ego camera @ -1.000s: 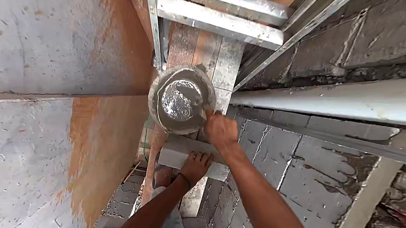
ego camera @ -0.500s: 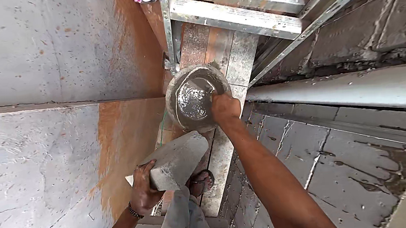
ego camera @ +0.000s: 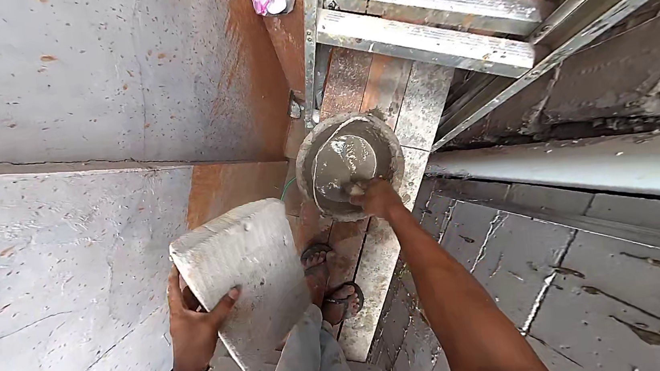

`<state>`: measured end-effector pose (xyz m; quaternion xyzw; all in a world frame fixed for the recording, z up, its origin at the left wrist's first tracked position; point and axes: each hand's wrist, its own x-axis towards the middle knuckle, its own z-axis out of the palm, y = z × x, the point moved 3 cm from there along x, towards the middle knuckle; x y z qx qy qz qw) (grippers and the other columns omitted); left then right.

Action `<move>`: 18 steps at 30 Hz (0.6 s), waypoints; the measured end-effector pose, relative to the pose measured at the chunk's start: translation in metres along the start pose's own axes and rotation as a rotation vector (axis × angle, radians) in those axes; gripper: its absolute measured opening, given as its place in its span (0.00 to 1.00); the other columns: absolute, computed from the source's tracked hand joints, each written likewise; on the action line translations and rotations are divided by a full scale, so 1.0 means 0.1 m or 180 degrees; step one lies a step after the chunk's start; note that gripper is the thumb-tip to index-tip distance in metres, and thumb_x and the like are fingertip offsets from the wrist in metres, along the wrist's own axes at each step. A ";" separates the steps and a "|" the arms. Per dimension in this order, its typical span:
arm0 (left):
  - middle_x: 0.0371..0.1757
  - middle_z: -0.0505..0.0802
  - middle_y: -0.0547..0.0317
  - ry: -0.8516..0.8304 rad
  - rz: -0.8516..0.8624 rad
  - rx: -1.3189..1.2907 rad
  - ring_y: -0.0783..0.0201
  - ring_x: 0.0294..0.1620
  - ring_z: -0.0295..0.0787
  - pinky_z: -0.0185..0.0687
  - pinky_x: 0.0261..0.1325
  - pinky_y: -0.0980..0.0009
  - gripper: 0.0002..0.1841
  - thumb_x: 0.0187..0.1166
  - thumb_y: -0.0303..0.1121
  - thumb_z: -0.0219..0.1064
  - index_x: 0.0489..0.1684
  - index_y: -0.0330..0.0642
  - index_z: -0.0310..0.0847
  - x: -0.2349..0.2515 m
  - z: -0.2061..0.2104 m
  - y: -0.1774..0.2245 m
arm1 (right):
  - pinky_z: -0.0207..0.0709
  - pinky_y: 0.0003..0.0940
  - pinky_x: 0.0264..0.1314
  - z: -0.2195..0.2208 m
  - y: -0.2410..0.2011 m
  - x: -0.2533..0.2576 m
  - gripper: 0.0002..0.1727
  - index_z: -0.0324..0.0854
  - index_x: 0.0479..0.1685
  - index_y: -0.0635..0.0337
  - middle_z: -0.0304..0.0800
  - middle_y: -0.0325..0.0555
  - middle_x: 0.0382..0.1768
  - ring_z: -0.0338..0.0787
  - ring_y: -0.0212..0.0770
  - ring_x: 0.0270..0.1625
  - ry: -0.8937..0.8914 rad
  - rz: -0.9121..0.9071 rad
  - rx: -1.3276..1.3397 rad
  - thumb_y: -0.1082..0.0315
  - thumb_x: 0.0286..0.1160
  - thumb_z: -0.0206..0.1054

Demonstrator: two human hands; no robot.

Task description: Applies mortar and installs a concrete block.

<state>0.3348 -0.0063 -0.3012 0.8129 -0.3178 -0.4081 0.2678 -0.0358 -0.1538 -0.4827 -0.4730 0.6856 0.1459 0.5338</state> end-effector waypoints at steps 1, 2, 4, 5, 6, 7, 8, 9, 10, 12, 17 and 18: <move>0.74 0.82 0.45 0.0027 -0.0180 -0.0287 0.61 0.64 0.90 0.92 0.60 0.65 0.68 0.49 0.37 0.86 0.95 0.43 0.35 0.01 -0.04 0.00 | 0.80 0.70 0.59 -0.01 0.06 -0.01 0.26 0.86 0.62 0.63 0.89 0.68 0.55 0.89 0.66 0.56 -0.0059 -0.0040 0.0236 0.51 0.75 0.76; 0.73 0.82 0.47 0.0036 -0.0362 -0.0581 0.61 0.63 0.90 0.91 0.60 0.65 0.60 0.58 0.33 0.81 0.95 0.43 0.38 0.00 -0.08 -0.02 | 0.83 0.62 0.51 0.01 0.13 -0.03 0.26 0.85 0.62 0.62 0.90 0.66 0.49 0.91 0.60 0.46 -0.0116 -0.0072 0.0487 0.51 0.76 0.75; 0.62 0.89 0.49 0.0051 -0.0790 -0.1107 0.60 0.56 0.93 0.93 0.55 0.62 0.35 0.79 0.33 0.67 0.86 0.41 0.55 -0.04 -0.08 -0.04 | 0.82 0.49 0.39 0.02 0.25 -0.12 0.25 0.84 0.66 0.58 0.90 0.59 0.41 0.86 0.50 0.33 -0.0258 -0.0053 0.1043 0.51 0.77 0.74; 0.59 0.92 0.49 -0.0006 -0.1009 -0.1344 0.59 0.55 0.94 0.93 0.55 0.60 0.26 0.86 0.36 0.61 0.81 0.40 0.63 -0.07 -0.05 -0.03 | 0.80 0.44 0.34 0.03 0.31 -0.19 0.25 0.84 0.67 0.56 0.90 0.56 0.39 0.84 0.45 0.29 -0.0294 -0.0050 0.1275 0.51 0.78 0.74; 0.56 0.93 0.50 -0.0032 -0.1190 -0.1536 0.60 0.54 0.94 0.93 0.55 0.60 0.21 0.89 0.40 0.55 0.75 0.41 0.70 -0.10 0.00 0.00 | 0.78 0.38 0.30 0.03 0.36 -0.26 0.25 0.84 0.69 0.55 0.89 0.53 0.37 0.82 0.41 0.26 -0.0321 -0.0076 0.1484 0.52 0.78 0.74; 0.54 0.94 0.52 -0.0040 -0.1317 -0.1701 0.61 0.53 0.95 0.93 0.55 0.60 0.19 0.91 0.43 0.52 0.71 0.42 0.74 -0.13 0.05 0.04 | 0.75 0.33 0.26 0.05 0.41 -0.34 0.24 0.83 0.70 0.53 0.89 0.49 0.35 0.80 0.37 0.23 -0.0335 -0.0121 0.1655 0.53 0.79 0.74; 0.53 0.94 0.52 -0.0051 -0.1385 -0.1859 0.60 0.53 0.95 0.93 0.55 0.58 0.20 0.92 0.44 0.50 0.69 0.42 0.75 -0.16 0.11 0.08 | 0.74 0.29 0.24 0.08 0.47 -0.40 0.25 0.82 0.72 0.53 0.88 0.47 0.34 0.80 0.34 0.22 -0.0345 -0.0185 0.1813 0.55 0.79 0.74; 0.53 0.94 0.52 -0.0049 -0.1413 -0.1995 0.60 0.54 0.95 0.93 0.55 0.57 0.20 0.92 0.45 0.49 0.68 0.43 0.76 -0.17 0.16 0.10 | 0.74 0.27 0.22 0.11 0.54 -0.45 0.25 0.81 0.72 0.54 0.88 0.44 0.32 0.80 0.32 0.21 -0.0336 -0.0270 0.1967 0.56 0.78 0.74; 0.53 0.94 0.51 -0.0012 -0.1424 -0.2098 0.59 0.53 0.95 0.93 0.55 0.56 0.20 0.92 0.45 0.48 0.68 0.43 0.76 -0.17 0.21 0.12 | 0.75 0.26 0.23 0.15 0.60 -0.49 0.27 0.80 0.74 0.55 0.88 0.43 0.32 0.80 0.32 0.22 -0.0337 -0.0340 0.2125 0.56 0.78 0.74; 0.53 0.94 0.50 0.0025 -0.1485 -0.2228 0.57 0.53 0.95 0.93 0.55 0.53 0.20 0.92 0.46 0.49 0.68 0.44 0.76 -0.16 0.31 0.15 | 0.76 0.26 0.23 0.22 0.70 -0.61 0.28 0.79 0.75 0.56 0.89 0.42 0.33 0.82 0.31 0.23 -0.0264 -0.0387 0.2422 0.56 0.77 0.75; 0.54 0.93 0.49 0.0037 -0.1900 -0.2282 0.53 0.53 0.95 0.92 0.51 0.48 0.23 0.90 0.53 0.50 0.68 0.47 0.76 -0.13 0.54 0.17 | 0.79 0.26 0.23 0.35 0.85 -0.98 0.30 0.77 0.78 0.58 0.91 0.42 0.36 0.83 0.32 0.23 0.0028 -0.0482 0.3119 0.58 0.77 0.74; 0.54 0.93 0.49 0.0092 -0.2013 -0.2268 0.52 0.52 0.94 0.92 0.51 0.47 0.24 0.89 0.54 0.51 0.68 0.47 0.76 -0.13 0.58 0.17 | 0.79 0.26 0.24 0.38 0.87 -1.05 0.32 0.76 0.80 0.59 0.91 0.42 0.36 0.84 0.32 0.24 0.0101 -0.0520 0.3252 0.58 0.76 0.73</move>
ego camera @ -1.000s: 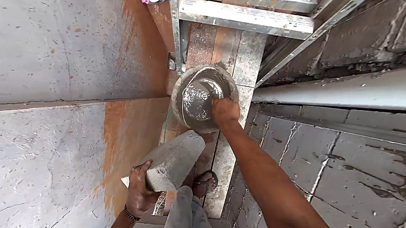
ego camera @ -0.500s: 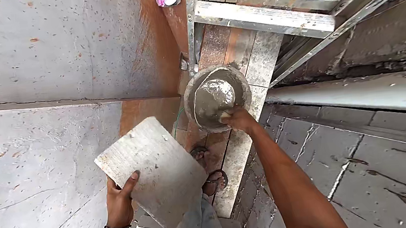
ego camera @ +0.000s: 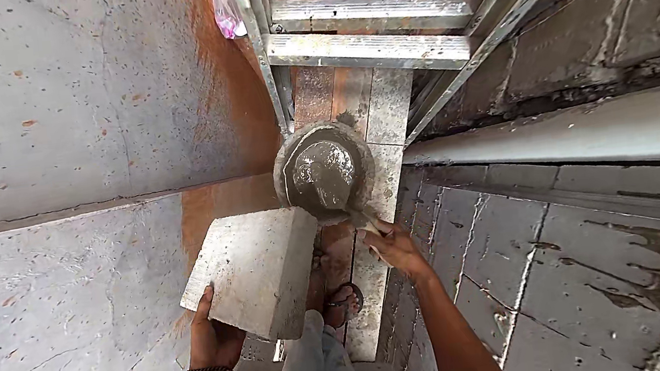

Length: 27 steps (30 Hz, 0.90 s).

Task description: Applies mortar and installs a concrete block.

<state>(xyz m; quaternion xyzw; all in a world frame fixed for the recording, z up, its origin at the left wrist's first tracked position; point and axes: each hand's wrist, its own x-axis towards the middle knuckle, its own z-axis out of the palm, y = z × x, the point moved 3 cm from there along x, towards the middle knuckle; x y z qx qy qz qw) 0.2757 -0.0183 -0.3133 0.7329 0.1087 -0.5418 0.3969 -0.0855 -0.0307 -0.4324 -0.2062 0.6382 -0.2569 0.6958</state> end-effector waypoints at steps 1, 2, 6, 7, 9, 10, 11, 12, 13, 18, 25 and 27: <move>0.55 0.92 0.47 0.0139 -0.0100 -0.0014 0.50 0.52 0.94 0.92 0.50 0.46 0.25 0.87 0.55 0.54 0.68 0.47 0.76 0.00 0.03 -0.02 | 0.80 0.27 0.23 0.01 0.01 -0.09 0.33 0.75 0.81 0.60 0.91 0.42 0.36 0.84 0.33 0.23 0.0070 -0.0082 0.0121 0.58 0.76 0.73; 0.58 0.91 0.45 0.0297 -0.0197 -0.0060 0.48 0.53 0.93 0.91 0.50 0.45 0.26 0.85 0.56 0.57 0.70 0.46 0.74 -0.01 0.06 -0.04 | 0.80 0.28 0.24 0.02 0.01 -0.21 0.34 0.74 0.82 0.60 0.91 0.43 0.36 0.83 0.33 0.23 0.0151 -0.0169 0.0218 0.58 0.75 0.73; 0.71 0.82 0.40 0.0817 -0.0518 -0.0255 0.43 0.63 0.87 0.88 0.57 0.44 0.35 0.80 0.57 0.65 0.82 0.48 0.64 -0.13 0.26 -0.14 | 0.86 0.30 0.34 0.26 -0.05 -0.73 0.34 0.77 0.79 0.62 0.95 0.45 0.47 0.88 0.30 0.30 0.0781 -0.0669 -0.0255 0.59 0.72 0.74; 0.73 0.81 0.40 0.0862 -0.0576 -0.0316 0.42 0.66 0.86 0.87 0.59 0.43 0.37 0.79 0.57 0.65 0.83 0.48 0.62 -0.15 0.30 -0.17 | 0.89 0.33 0.44 0.39 -0.05 -0.83 0.32 0.80 0.76 0.62 0.96 0.47 0.50 0.93 0.31 0.38 0.1023 -0.0923 -0.0642 0.58 0.71 0.74; 0.76 0.79 0.40 0.0918 -0.0694 -0.0436 0.41 0.71 0.82 0.86 0.62 0.42 0.38 0.79 0.58 0.65 0.85 0.49 0.60 -0.22 0.41 -0.23 | 0.91 0.45 0.45 0.72 0.00 -0.95 0.29 0.85 0.71 0.64 0.96 0.55 0.50 0.97 0.45 0.43 0.1608 -0.1525 -0.1584 0.58 0.70 0.73; 0.77 0.78 0.40 0.0945 -0.0756 -0.0485 0.40 0.72 0.81 0.85 0.63 0.41 0.38 0.79 0.58 0.65 0.85 0.49 0.59 -0.26 0.47 -0.25 | 0.90 0.47 0.37 0.89 0.06 -0.98 0.27 0.87 0.68 0.63 0.95 0.58 0.47 0.96 0.50 0.38 0.1916 -0.1804 -0.2030 0.59 0.70 0.71; 0.77 0.77 0.40 0.0966 -0.0807 -0.0519 0.41 0.73 0.81 0.85 0.63 0.41 0.38 0.79 0.58 0.65 0.85 0.49 0.59 -0.30 0.53 -0.28 | 0.88 0.45 0.31 1.03 0.14 -1.01 0.24 0.88 0.67 0.61 0.93 0.60 0.45 0.94 0.51 0.35 0.2161 -0.2029 -0.2370 0.61 0.72 0.69; 0.78 0.77 0.41 0.0973 -0.0851 -0.0549 0.41 0.74 0.80 0.85 0.63 0.41 0.38 0.79 0.58 0.65 0.85 0.50 0.59 -0.33 0.57 -0.30 | 0.87 0.41 0.30 1.11 0.25 -1.04 0.22 0.87 0.67 0.58 0.91 0.60 0.45 0.92 0.50 0.34 0.2340 -0.2159 -0.2593 0.60 0.77 0.66; 0.78 0.77 0.41 0.0975 -0.0897 -0.0577 0.41 0.74 0.80 0.85 0.64 0.41 0.37 0.80 0.57 0.64 0.85 0.50 0.59 -0.36 0.60 -0.31 | 0.85 0.39 0.28 1.13 0.35 -1.09 0.21 0.88 0.67 0.57 0.89 0.59 0.42 0.90 0.49 0.32 0.2470 -0.2196 -0.2697 0.60 0.80 0.64; 0.77 0.77 0.40 0.0987 -0.1009 -0.0767 0.41 0.73 0.80 0.85 0.62 0.41 0.37 0.80 0.57 0.64 0.85 0.49 0.59 -0.38 0.65 -0.36 | 0.84 0.43 0.25 0.81 0.54 -1.05 0.26 0.85 0.69 0.66 0.90 0.62 0.43 0.91 0.53 0.31 0.2694 -0.1513 -0.2889 0.63 0.72 0.67; 0.77 0.78 0.40 0.1064 -0.0968 -0.0680 0.41 0.73 0.81 0.86 0.63 0.42 0.38 0.78 0.58 0.66 0.85 0.49 0.60 -0.37 0.53 -0.29 | 0.81 0.60 0.63 0.47 -0.90 0.51 0.25 0.75 0.80 0.52 0.91 0.60 0.61 0.91 0.61 0.63 0.1162 0.0938 -0.3241 0.54 0.89 0.55; 0.76 0.78 0.39 0.1121 -0.0913 -0.0630 0.40 0.72 0.81 0.86 0.62 0.41 0.38 0.78 0.58 0.66 0.84 0.49 0.60 -0.37 0.46 -0.25 | 0.82 0.59 0.63 0.50 -0.89 0.75 0.23 0.77 0.76 0.53 0.91 0.59 0.61 0.91 0.59 0.64 0.0958 0.1076 -0.3245 0.54 0.88 0.57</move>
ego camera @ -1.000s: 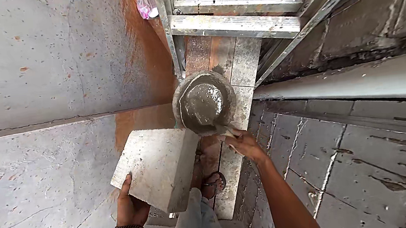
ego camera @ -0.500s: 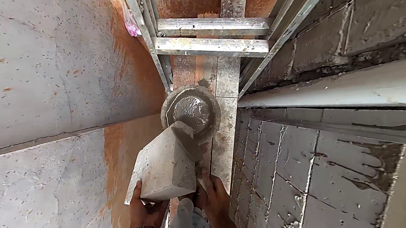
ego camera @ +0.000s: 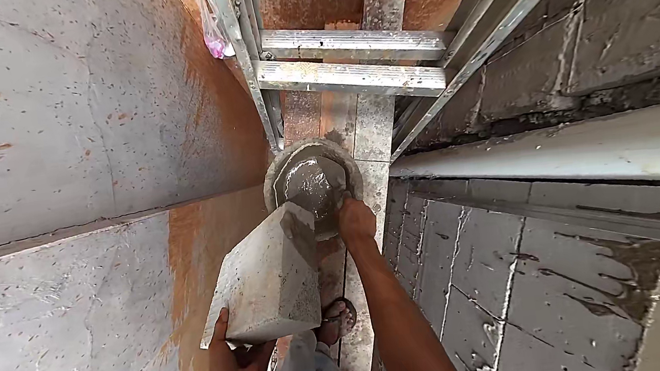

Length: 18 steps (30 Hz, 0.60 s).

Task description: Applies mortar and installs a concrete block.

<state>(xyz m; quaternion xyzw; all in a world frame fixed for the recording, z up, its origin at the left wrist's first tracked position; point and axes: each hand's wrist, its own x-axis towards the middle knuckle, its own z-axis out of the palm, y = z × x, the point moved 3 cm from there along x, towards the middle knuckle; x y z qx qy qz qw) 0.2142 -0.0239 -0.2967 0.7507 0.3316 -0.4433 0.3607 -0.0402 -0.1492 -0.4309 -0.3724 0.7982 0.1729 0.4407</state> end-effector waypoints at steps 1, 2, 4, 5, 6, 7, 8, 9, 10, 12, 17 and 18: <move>0.76 0.78 0.39 0.0016 0.0021 0.0015 0.40 0.72 0.82 0.86 0.61 0.41 0.38 0.78 0.57 0.66 0.84 0.48 0.60 0.00 -0.04 0.03 | 0.82 0.61 0.63 0.09 0.01 -0.01 0.24 0.78 0.76 0.53 0.90 0.59 0.63 0.90 0.60 0.65 -0.0147 -0.0084 0.0033 0.54 0.86 0.60; 0.76 0.79 0.39 0.0021 0.0025 0.0012 0.41 0.72 0.82 0.86 0.62 0.42 0.38 0.78 0.58 0.66 0.84 0.48 0.61 -0.01 -0.07 0.04 | 0.81 0.64 0.63 0.21 0.01 -0.09 0.24 0.79 0.75 0.53 0.89 0.60 0.64 0.89 0.62 0.65 -0.0303 -0.0206 -0.0087 0.54 0.84 0.61; 0.75 0.79 0.39 0.0057 0.0046 0.0035 0.40 0.71 0.82 0.87 0.61 0.42 0.38 0.78 0.58 0.66 0.84 0.48 0.61 -0.05 -0.11 0.04 | 0.82 0.62 0.62 0.37 -0.06 -0.31 0.23 0.78 0.76 0.51 0.90 0.58 0.64 0.90 0.60 0.65 -0.0474 -0.0314 -0.0368 0.59 0.85 0.57; 0.75 0.79 0.39 0.0096 0.0061 0.0083 0.40 0.71 0.82 0.87 0.61 0.43 0.39 0.78 0.59 0.66 0.84 0.48 0.61 -0.07 -0.14 0.05 | 0.83 0.59 0.62 0.38 -0.08 -0.42 0.23 0.76 0.78 0.50 0.91 0.56 0.63 0.91 0.58 0.65 -0.0454 -0.0259 -0.0403 0.60 0.86 0.56; 0.75 0.79 0.39 0.0111 0.0066 0.0121 0.40 0.71 0.83 0.87 0.61 0.43 0.39 0.78 0.59 0.66 0.84 0.47 0.61 -0.09 -0.16 0.08 | 0.84 0.57 0.60 0.32 -0.11 -0.50 0.24 0.75 0.80 0.49 0.91 0.55 0.61 0.92 0.56 0.63 -0.0353 -0.0177 -0.0385 0.60 0.87 0.54; 0.75 0.79 0.39 0.0105 0.0067 0.0145 0.40 0.71 0.82 0.87 0.61 0.43 0.39 0.78 0.60 0.65 0.84 0.48 0.60 -0.10 -0.17 0.10 | 0.84 0.56 0.59 0.21 -0.15 -0.54 0.23 0.76 0.79 0.49 0.92 0.55 0.60 0.93 0.56 0.62 -0.0214 -0.0079 -0.0352 0.60 0.88 0.53; 0.75 0.80 0.39 0.0101 0.0068 0.0145 0.40 0.71 0.83 0.87 0.62 0.43 0.39 0.78 0.60 0.65 0.84 0.48 0.61 -0.10 -0.19 0.11 | 0.84 0.56 0.57 0.07 -0.19 -0.55 0.22 0.78 0.76 0.51 0.92 0.56 0.59 0.93 0.56 0.60 -0.0074 0.0029 -0.0311 0.60 0.89 0.52; 0.75 0.80 0.39 0.0109 0.0087 0.0154 0.40 0.70 0.83 0.87 0.61 0.42 0.38 0.79 0.60 0.64 0.84 0.48 0.62 -0.10 -0.20 0.12 | 0.84 0.56 0.56 -0.04 -0.23 -0.50 0.21 0.81 0.72 0.53 0.92 0.57 0.59 0.93 0.56 0.60 0.0038 0.0154 -0.0280 0.61 0.90 0.50; 0.74 0.81 0.39 0.0115 0.0114 0.0194 0.40 0.69 0.84 0.87 0.60 0.42 0.38 0.79 0.60 0.65 0.83 0.48 0.62 -0.09 -0.22 0.12 | 0.84 0.56 0.55 -0.08 -0.26 -0.41 0.20 0.83 0.67 0.55 0.92 0.58 0.57 0.93 0.57 0.59 0.0157 0.0258 -0.0239 0.62 0.90 0.50; 0.74 0.81 0.39 0.0110 0.0167 0.0277 0.40 0.68 0.85 0.88 0.59 0.42 0.37 0.78 0.59 0.66 0.83 0.48 0.63 -0.05 -0.22 0.13 | 0.85 0.57 0.52 0.01 -0.32 -0.13 0.18 0.83 0.65 0.60 0.91 0.61 0.56 0.92 0.59 0.58 0.0261 0.0237 -0.0232 0.65 0.87 0.54; 0.78 0.77 0.39 0.0121 0.0127 0.0175 0.39 0.73 0.80 0.85 0.63 0.40 0.39 0.78 0.56 0.68 0.85 0.49 0.59 0.04 -0.14 0.11 | 0.77 0.62 0.71 0.33 -0.30 0.20 0.24 0.80 0.71 0.61 0.85 0.61 0.70 0.85 0.59 0.72 -0.0676 -0.0391 0.0058 0.55 0.85 0.62; 0.79 0.76 0.39 0.0127 0.0118 0.0156 0.39 0.74 0.79 0.85 0.63 0.40 0.39 0.78 0.56 0.68 0.86 0.49 0.59 0.06 -0.13 0.10 | 0.78 0.60 0.71 0.39 -0.19 0.23 0.27 0.80 0.72 0.60 0.85 0.60 0.69 0.86 0.57 0.70 -0.0810 -0.0422 0.0341 0.52 0.81 0.67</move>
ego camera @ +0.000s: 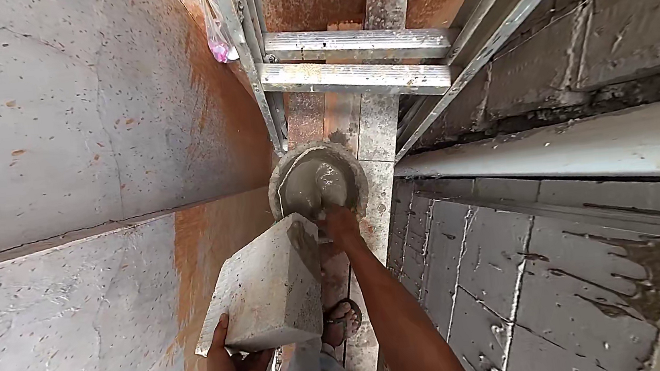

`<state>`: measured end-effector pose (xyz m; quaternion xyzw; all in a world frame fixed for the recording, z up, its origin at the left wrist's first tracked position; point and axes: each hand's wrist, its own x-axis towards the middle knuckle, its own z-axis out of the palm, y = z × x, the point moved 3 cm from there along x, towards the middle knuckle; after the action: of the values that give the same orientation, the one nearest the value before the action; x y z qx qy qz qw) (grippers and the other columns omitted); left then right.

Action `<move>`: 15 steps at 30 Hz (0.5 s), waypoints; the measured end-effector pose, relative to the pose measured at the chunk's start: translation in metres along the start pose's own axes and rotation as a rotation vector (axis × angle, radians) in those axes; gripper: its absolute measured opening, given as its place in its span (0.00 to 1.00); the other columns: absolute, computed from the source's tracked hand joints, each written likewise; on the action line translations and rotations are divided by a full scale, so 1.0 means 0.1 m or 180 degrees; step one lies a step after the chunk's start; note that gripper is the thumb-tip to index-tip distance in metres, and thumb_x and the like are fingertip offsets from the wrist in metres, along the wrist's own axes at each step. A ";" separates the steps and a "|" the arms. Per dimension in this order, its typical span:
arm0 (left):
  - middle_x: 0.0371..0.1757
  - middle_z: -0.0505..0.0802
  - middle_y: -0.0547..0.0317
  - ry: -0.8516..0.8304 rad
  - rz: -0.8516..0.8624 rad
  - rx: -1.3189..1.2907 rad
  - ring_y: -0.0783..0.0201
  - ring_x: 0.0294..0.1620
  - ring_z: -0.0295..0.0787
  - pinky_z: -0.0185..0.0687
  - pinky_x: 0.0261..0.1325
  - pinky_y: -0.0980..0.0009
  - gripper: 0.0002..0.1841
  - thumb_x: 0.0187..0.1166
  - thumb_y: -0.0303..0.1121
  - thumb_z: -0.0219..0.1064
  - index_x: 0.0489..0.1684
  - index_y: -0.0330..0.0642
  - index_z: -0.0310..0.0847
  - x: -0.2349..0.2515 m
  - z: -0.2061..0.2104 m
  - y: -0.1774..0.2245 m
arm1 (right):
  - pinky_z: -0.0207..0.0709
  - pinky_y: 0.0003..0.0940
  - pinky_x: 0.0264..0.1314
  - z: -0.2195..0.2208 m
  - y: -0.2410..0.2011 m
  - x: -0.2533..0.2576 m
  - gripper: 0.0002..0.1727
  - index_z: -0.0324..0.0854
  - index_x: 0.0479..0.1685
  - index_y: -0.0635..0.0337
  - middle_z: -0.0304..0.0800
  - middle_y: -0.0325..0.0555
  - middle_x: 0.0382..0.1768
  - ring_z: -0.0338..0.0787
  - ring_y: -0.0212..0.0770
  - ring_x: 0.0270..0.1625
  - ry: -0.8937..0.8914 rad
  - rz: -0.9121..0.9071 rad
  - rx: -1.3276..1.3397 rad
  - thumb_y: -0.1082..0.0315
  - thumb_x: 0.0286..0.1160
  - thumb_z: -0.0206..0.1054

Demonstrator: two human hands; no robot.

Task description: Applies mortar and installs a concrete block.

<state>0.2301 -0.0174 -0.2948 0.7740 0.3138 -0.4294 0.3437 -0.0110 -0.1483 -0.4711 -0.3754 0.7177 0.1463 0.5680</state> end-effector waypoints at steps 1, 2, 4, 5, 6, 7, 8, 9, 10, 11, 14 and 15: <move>0.79 0.76 0.40 -0.0011 -0.0007 -0.0023 0.39 0.75 0.79 0.85 0.64 0.40 0.39 0.78 0.56 0.67 0.86 0.49 0.58 0.01 0.01 -0.01 | 0.83 0.54 0.63 0.04 0.15 0.02 0.29 0.81 0.71 0.59 0.88 0.57 0.62 0.90 0.52 0.59 -0.0025 -0.0064 0.0339 0.49 0.78 0.71; 0.79 0.76 0.40 -0.0023 -0.0003 -0.0053 0.40 0.74 0.79 0.85 0.63 0.40 0.39 0.78 0.56 0.67 0.85 0.49 0.58 0.01 0.02 -0.02 | 0.85 0.44 0.46 0.07 0.28 0.01 0.30 0.81 0.70 0.57 0.90 0.53 0.50 0.91 0.44 0.42 -0.0015 -0.0132 0.0775 0.48 0.75 0.74; 0.79 0.76 0.40 -0.0042 -0.0015 -0.0101 0.40 0.75 0.78 0.84 0.64 0.40 0.39 0.78 0.56 0.67 0.86 0.49 0.57 0.02 0.02 -0.01 | 0.80 0.33 0.27 0.07 0.47 -0.13 0.29 0.81 0.71 0.56 0.89 0.48 0.39 0.84 0.37 0.25 -0.0090 -0.0304 0.1763 0.53 0.73 0.77; 0.79 0.75 0.40 -0.0031 -0.0029 -0.0110 0.40 0.76 0.78 0.84 0.65 0.40 0.39 0.78 0.56 0.67 0.86 0.49 0.57 0.01 0.02 -0.01 | 0.79 0.29 0.24 0.06 0.53 -0.22 0.29 0.80 0.73 0.56 0.90 0.46 0.37 0.83 0.34 0.23 -0.0128 -0.0432 0.2146 0.56 0.74 0.77; 0.79 0.75 0.40 -0.0018 -0.0042 -0.0118 0.40 0.76 0.78 0.84 0.65 0.40 0.39 0.78 0.56 0.68 0.86 0.50 0.57 0.00 0.02 -0.01 | 0.79 0.28 0.23 0.04 0.59 -0.32 0.29 0.79 0.76 0.56 0.90 0.45 0.36 0.84 0.33 0.23 -0.0127 -0.0561 0.2416 0.59 0.74 0.77; 0.79 0.75 0.41 -0.0010 -0.0054 -0.0123 0.40 0.76 0.78 0.84 0.65 0.41 0.39 0.78 0.56 0.68 0.86 0.50 0.57 -0.01 0.01 -0.01 | 0.79 0.27 0.22 0.02 0.65 -0.44 0.31 0.78 0.78 0.57 0.91 0.45 0.37 0.84 0.33 0.23 -0.0075 -0.0679 0.2604 0.61 0.74 0.77; 0.80 0.75 0.41 -0.0006 -0.0063 -0.0116 0.40 0.76 0.78 0.85 0.64 0.41 0.39 0.78 0.56 0.68 0.86 0.50 0.57 -0.03 0.02 -0.01 | 0.79 0.27 0.22 0.00 0.71 -0.57 0.32 0.77 0.79 0.58 0.92 0.45 0.38 0.84 0.33 0.23 0.0038 -0.0783 0.2698 0.62 0.73 0.77; 0.80 0.75 0.41 0.0001 -0.0070 -0.0106 0.40 0.76 0.78 0.85 0.64 0.41 0.39 0.77 0.56 0.68 0.86 0.51 0.57 -0.04 0.03 -0.02 | 0.80 0.27 0.22 -0.03 0.76 -0.70 0.33 0.76 0.80 0.59 0.93 0.45 0.41 0.85 0.32 0.23 0.0186 -0.0887 0.2687 0.62 0.72 0.78; 0.80 0.75 0.41 0.0006 -0.0078 -0.0104 0.40 0.76 0.77 0.84 0.65 0.40 0.39 0.77 0.56 0.68 0.86 0.51 0.57 -0.06 0.03 -0.03 | 0.81 0.28 0.24 -0.05 0.83 -0.86 0.34 0.76 0.80 0.59 0.93 0.45 0.44 0.85 0.32 0.24 0.0341 -0.0983 0.2602 0.60 0.72 0.78; 0.80 0.75 0.41 0.0008 -0.0085 -0.0096 0.39 0.77 0.77 0.84 0.65 0.40 0.39 0.77 0.55 0.69 0.86 0.51 0.58 -0.08 0.04 -0.04 | 0.83 0.29 0.27 -0.04 0.89 -1.04 0.35 0.77 0.80 0.58 0.94 0.45 0.45 0.86 0.32 0.26 0.0512 -0.1073 0.2484 0.58 0.71 0.77; 0.79 0.76 0.41 0.0016 -0.0137 -0.0058 0.39 0.76 0.78 0.85 0.63 0.39 0.38 0.77 0.56 0.68 0.85 0.51 0.60 -0.18 0.12 -0.11 | 0.90 0.37 0.49 0.10 0.99 -1.64 0.34 0.82 0.75 0.57 0.97 0.45 0.50 0.95 0.33 0.42 0.1262 -0.1355 0.1874 0.51 0.68 0.76; 0.79 0.76 0.41 0.0017 -0.0170 -0.0061 0.40 0.75 0.78 0.85 0.62 0.39 0.37 0.78 0.56 0.67 0.85 0.52 0.60 -0.24 0.17 -0.13 | 0.91 0.40 0.50 0.19 0.97 -1.84 0.32 0.85 0.71 0.57 0.97 0.45 0.49 0.96 0.36 0.45 0.1652 -0.1507 0.1522 0.50 0.69 0.75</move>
<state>0.2019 -0.0276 -0.2841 0.7631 0.3393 -0.4334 0.3386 -0.0532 -0.0022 -0.3281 -0.4119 0.7446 -0.2582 0.4575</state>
